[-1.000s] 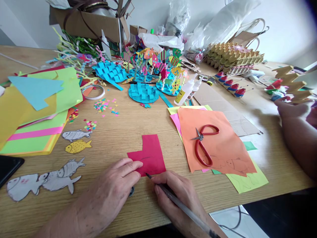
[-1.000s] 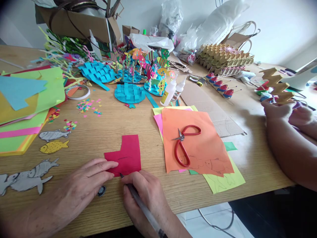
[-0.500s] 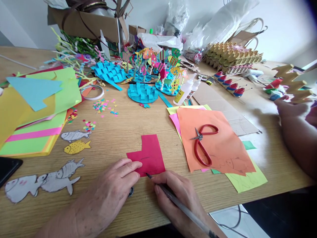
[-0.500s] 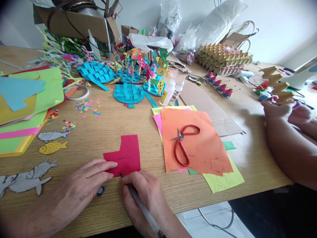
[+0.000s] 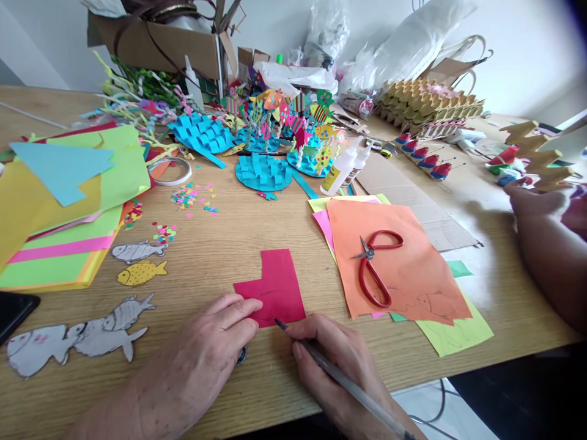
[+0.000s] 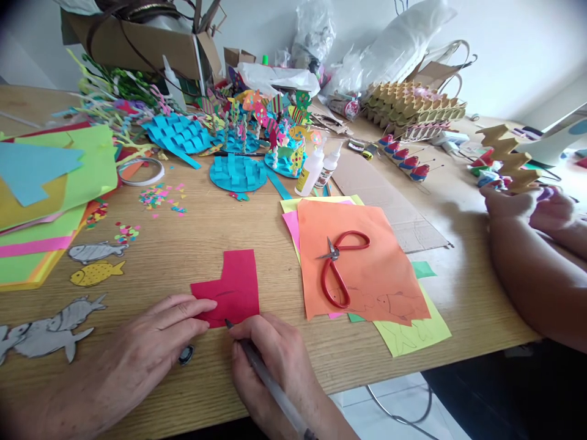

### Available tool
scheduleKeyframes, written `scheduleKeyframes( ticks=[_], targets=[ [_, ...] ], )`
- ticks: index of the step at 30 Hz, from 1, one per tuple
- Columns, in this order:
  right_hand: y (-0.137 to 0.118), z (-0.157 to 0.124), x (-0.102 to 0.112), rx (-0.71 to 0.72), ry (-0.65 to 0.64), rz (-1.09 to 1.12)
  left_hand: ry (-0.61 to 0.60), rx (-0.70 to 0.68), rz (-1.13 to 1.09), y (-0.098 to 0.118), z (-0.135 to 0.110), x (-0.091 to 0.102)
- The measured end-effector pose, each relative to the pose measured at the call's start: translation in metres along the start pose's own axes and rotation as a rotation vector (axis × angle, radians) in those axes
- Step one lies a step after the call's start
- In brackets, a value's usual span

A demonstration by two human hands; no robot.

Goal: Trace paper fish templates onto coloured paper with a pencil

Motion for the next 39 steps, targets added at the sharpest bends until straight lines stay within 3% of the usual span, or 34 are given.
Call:
scheduleKeyframes(
  ticks=[11, 39],
  targets=[
    [0.0024, 0.0002, -0.0052, 0.018, -0.009, 0.02, -0.046, -0.029, 0.062, -0.0017, -0.0031, -0.0053],
    [0.0018, 0.0007, -0.0036, 0.017, -0.004, 0.017, -0.013, -0.02, 0.1, -0.001, -0.0039, -0.0051]
  ],
)
Point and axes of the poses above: each hand's wrist, its own z-axis towards the middle knuckle, its own x-axis out of the back of the hand, y = z × x, the point moved 7 cm from there along z, towards the middle knuckle, and after that the axes turned 9 degrees about -z, right-handed, at the moved point
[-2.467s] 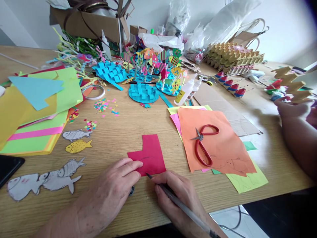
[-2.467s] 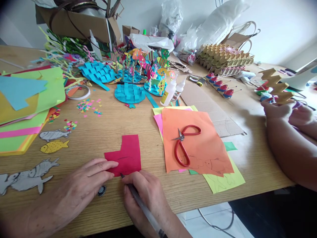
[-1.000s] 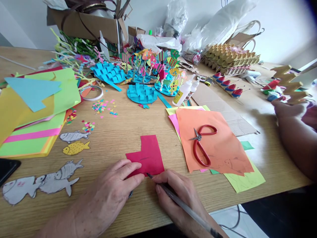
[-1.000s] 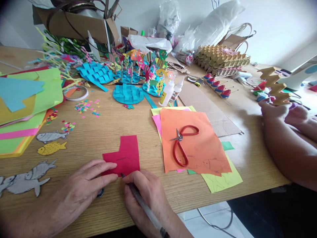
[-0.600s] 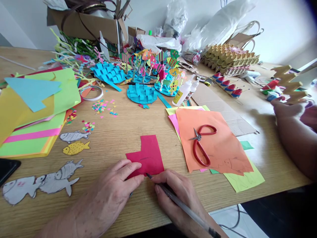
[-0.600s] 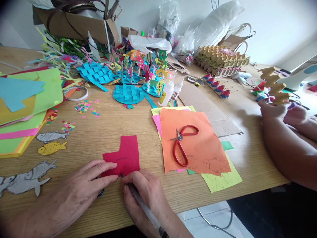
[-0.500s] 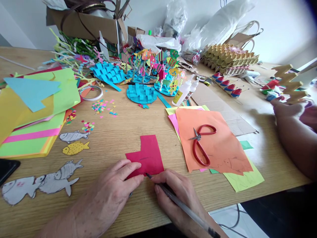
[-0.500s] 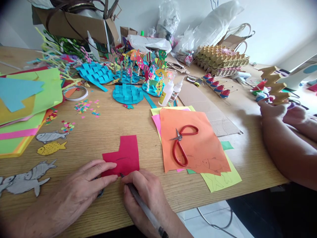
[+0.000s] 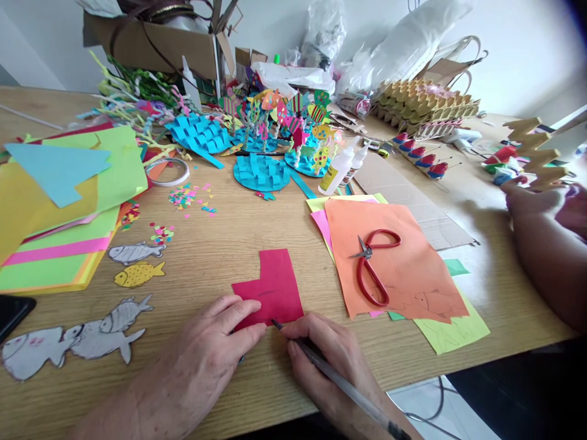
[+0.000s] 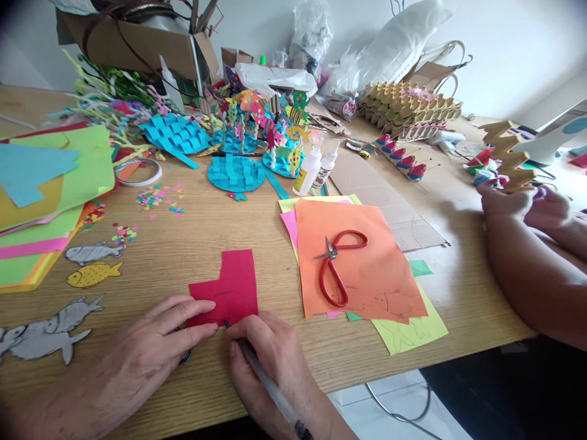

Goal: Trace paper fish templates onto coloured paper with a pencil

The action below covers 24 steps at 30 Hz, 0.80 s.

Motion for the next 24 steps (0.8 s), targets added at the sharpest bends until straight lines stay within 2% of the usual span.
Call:
scheduleKeyframes(
  ticks=[16, 24],
  targets=[
    [-0.0015, -0.0014, 0.002, 0.016, 0.02, 0.014, 0.001, -0.025, -0.006, 0.0027, 0.0014, 0.0028],
    [0.0027, -0.0023, 0.0015, -0.02, 0.023, 0.004, 0.003, -0.027, 0.005, 0.0033, 0.0005, 0.0017]
  ],
)
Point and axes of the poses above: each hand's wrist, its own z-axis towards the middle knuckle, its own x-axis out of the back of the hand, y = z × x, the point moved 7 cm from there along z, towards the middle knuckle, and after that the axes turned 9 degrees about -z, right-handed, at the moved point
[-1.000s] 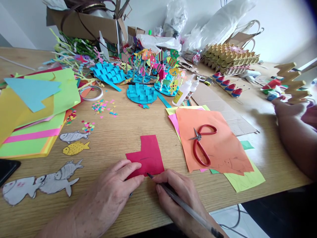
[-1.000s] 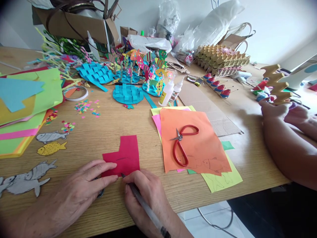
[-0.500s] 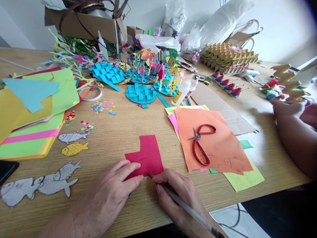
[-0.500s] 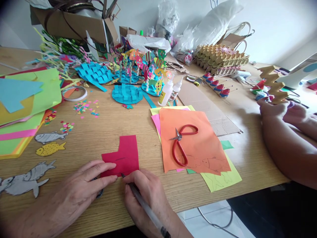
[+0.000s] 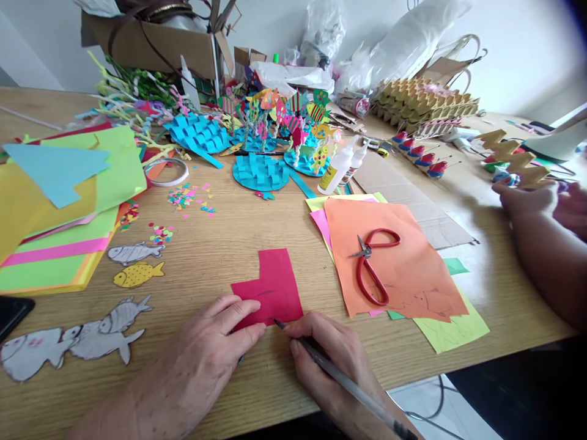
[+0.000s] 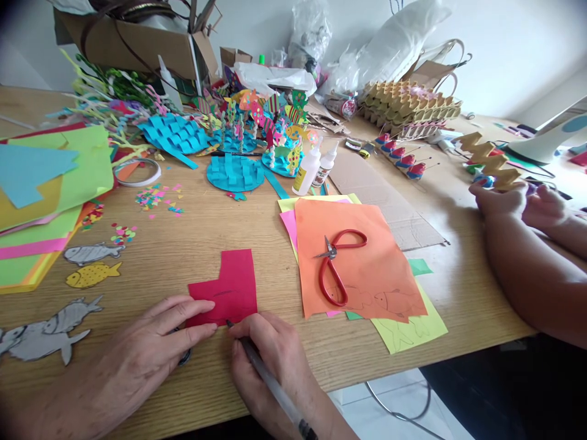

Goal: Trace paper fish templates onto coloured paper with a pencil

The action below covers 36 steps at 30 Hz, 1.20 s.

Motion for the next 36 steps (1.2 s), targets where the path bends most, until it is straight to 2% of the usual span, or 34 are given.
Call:
scheduleKeyframes(
  ticks=[5, 23, 30, 36],
  targets=[
    [-0.002, -0.001, -0.001, 0.033, 0.008, 0.003, 0.001, 0.002, -0.01, -0.001, 0.0, -0.001],
    [0.001, -0.002, 0.001, 0.003, 0.012, -0.013, 0.02, -0.028, -0.001, 0.002, 0.001, 0.002],
    [0.01, -0.01, 0.014, -0.128, 0.151, 0.002, 0.005, -0.012, -0.019, -0.001, 0.001, 0.001],
    [0.011, -0.014, 0.029, -0.129, 0.26, -0.039, 0.0, 0.023, -0.087, -0.003, 0.002, 0.003]
  ],
)
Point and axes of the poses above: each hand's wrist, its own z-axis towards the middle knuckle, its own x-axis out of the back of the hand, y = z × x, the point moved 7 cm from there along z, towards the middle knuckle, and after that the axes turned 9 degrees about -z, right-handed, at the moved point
